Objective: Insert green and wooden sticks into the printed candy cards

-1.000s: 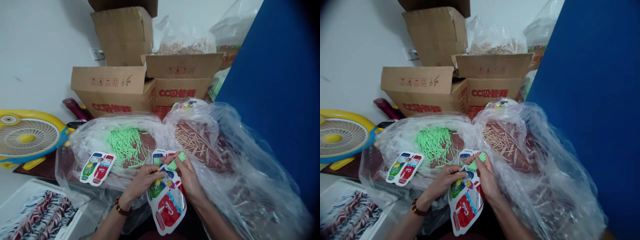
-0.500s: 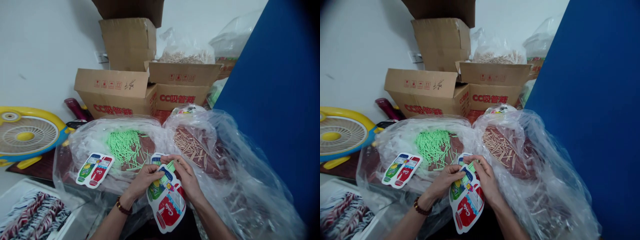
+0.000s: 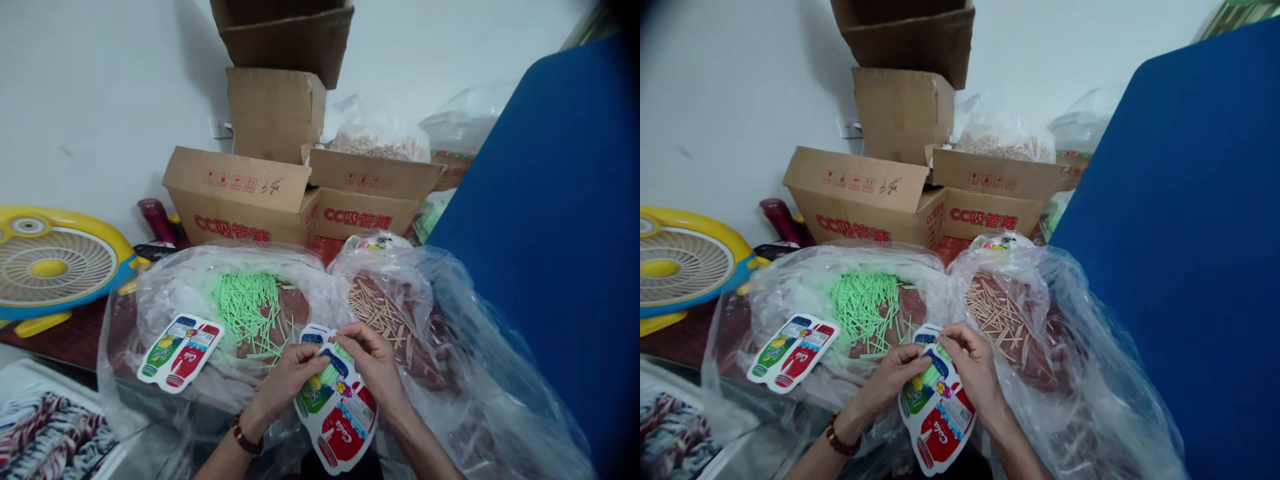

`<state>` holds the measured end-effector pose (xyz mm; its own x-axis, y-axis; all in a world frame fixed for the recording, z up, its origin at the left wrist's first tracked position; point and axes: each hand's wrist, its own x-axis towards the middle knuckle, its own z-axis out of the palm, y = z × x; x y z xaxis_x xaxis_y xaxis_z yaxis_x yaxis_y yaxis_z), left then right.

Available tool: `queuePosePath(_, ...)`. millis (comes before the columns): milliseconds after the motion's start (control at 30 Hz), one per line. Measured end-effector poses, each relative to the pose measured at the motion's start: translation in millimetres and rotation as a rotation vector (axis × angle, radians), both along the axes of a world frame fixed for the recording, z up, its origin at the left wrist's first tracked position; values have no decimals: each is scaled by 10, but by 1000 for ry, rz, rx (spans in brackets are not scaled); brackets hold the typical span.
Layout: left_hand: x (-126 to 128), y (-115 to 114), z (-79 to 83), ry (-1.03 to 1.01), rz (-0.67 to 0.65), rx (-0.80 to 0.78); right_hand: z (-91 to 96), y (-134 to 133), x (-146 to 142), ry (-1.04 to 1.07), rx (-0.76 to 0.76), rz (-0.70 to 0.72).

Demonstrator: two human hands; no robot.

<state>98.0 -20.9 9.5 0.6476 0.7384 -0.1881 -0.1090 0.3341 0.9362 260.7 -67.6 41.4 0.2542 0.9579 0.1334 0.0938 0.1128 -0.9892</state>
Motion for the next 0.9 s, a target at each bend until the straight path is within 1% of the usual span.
queuePosePath(100,10,18,1,-15,21,11,103,26,58,-236,97,165)
queuePosePath(133,9,28,2,-18,27,14,142,28,81,-286,123,219)
queuePosePath(200,1,51,3,-24,46,22,207,21,128,-325,143,273)
queuePosePath(300,-10,79,-3,-47,93,40,246,-13,183,-375,133,279)
queuePosePath(367,-4,80,-16,-74,122,47,240,-39,203,-416,118,311)
queuePosePath(433,15,68,-34,-102,128,37,221,-56,219,-414,101,340)
queuePosePath(500,40,51,-46,-131,131,10,196,-60,238,-390,74,302)
queuePosePath(600,68,39,-35,-171,175,-17,158,-47,265,-405,-33,258)
queuePosePath(667,72,43,-8,-204,190,-38,143,-31,278,-436,-107,302)
queuePosePath(733,64,47,24,-232,152,-67,148,-12,293,-465,-137,327)
queuePosePath(833,48,39,65,-216,63,-93,195,22,326,-516,-122,327)
queuePosePath(900,45,27,85,-193,48,-97,237,42,345,-541,-116,340)
